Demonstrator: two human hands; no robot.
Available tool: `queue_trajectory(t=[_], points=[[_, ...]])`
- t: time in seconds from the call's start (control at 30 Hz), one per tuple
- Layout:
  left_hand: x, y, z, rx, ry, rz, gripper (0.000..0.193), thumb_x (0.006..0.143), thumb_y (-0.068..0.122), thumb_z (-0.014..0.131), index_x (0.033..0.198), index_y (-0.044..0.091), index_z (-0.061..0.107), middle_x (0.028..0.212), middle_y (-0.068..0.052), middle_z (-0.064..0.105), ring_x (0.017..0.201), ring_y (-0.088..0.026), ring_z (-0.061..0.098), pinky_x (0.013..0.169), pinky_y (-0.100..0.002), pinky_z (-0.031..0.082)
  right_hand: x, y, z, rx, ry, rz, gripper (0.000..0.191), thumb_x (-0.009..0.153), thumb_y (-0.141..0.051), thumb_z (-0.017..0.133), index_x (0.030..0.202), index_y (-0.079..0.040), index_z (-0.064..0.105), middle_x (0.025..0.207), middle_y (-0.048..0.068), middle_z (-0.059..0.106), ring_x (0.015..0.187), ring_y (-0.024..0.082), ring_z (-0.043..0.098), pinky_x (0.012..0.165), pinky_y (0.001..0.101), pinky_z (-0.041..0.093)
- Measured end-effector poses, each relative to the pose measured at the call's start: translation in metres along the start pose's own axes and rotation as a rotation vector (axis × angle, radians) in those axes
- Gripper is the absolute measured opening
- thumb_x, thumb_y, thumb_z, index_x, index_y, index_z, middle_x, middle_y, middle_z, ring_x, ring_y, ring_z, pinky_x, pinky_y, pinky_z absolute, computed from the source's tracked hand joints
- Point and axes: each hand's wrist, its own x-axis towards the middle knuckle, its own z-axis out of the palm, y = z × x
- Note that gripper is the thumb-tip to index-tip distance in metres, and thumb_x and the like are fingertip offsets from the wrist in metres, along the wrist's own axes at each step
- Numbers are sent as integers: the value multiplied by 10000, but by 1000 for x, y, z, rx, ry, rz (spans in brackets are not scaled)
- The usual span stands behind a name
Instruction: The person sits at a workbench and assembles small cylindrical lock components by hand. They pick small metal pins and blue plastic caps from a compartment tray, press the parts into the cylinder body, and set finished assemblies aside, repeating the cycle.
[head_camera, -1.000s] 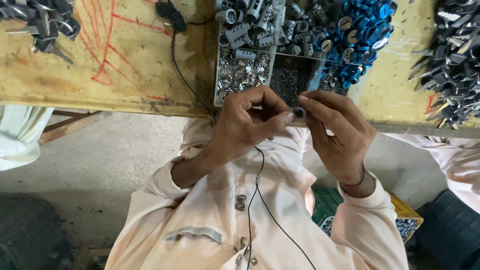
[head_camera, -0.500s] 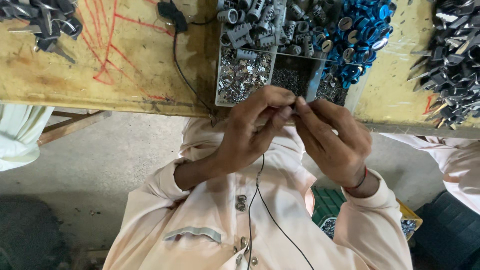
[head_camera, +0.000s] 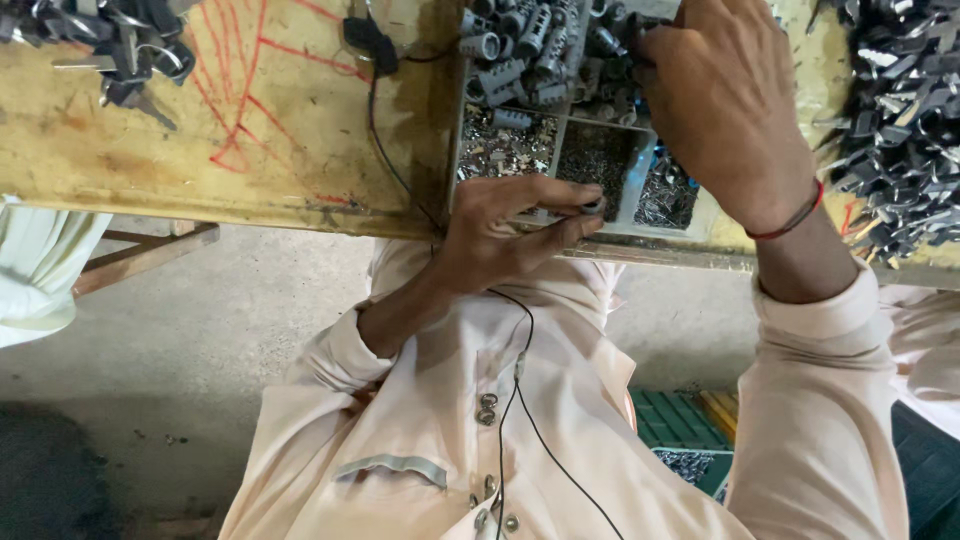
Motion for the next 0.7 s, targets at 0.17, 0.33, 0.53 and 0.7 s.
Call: queue_trajectory(t=[0.17, 0.33, 0.53, 0.7], points=[[1, 3, 0, 24, -15, 26, 228, 943, 60, 810, 1158, 39, 738, 1150, -97, 775, 1024, -182, 788, 917, -299, 643, 8, 9, 13, -25, 31, -44, 47, 854, -66, 726, 896, -47, 735, 919, 132, 621, 943, 307, 612, 851, 428, 474], [5, 1, 0, 49, -51, 98, 204, 948, 36, 797, 1137, 51, 723, 1149, -88, 766, 1070, -213, 781, 919, -307, 638, 7, 6, -18, 224, 11, 117, 40, 1021, -2, 715, 1010, 27, 691, 973, 166, 694, 853, 338, 665, 754, 427, 513], [3, 0, -1, 70, -100, 125, 210, 973, -14, 749, 1163, 47, 683, 1189, -97, 738, 1115, -244, 754, 950, -343, 628, -37, -19, -34, 1206, 52, 457, 23, 1056, -2, 449, 1068, -16, 464, 963, 92, 654, 645, 74, 562, 562, 181, 464], [-2, 8, 1, 248, -172, 220, 313, 953, -61, 723, 1233, 50, 640, 1289, -124, 682, 1186, -285, 708, 973, -375, 602, -83, -56, -7, 1542, 52, 740, 51, 1103, -46, 517, 1147, -31, 496, 861, 79, 620, 626, 77, 535, 560, 204, 449]])
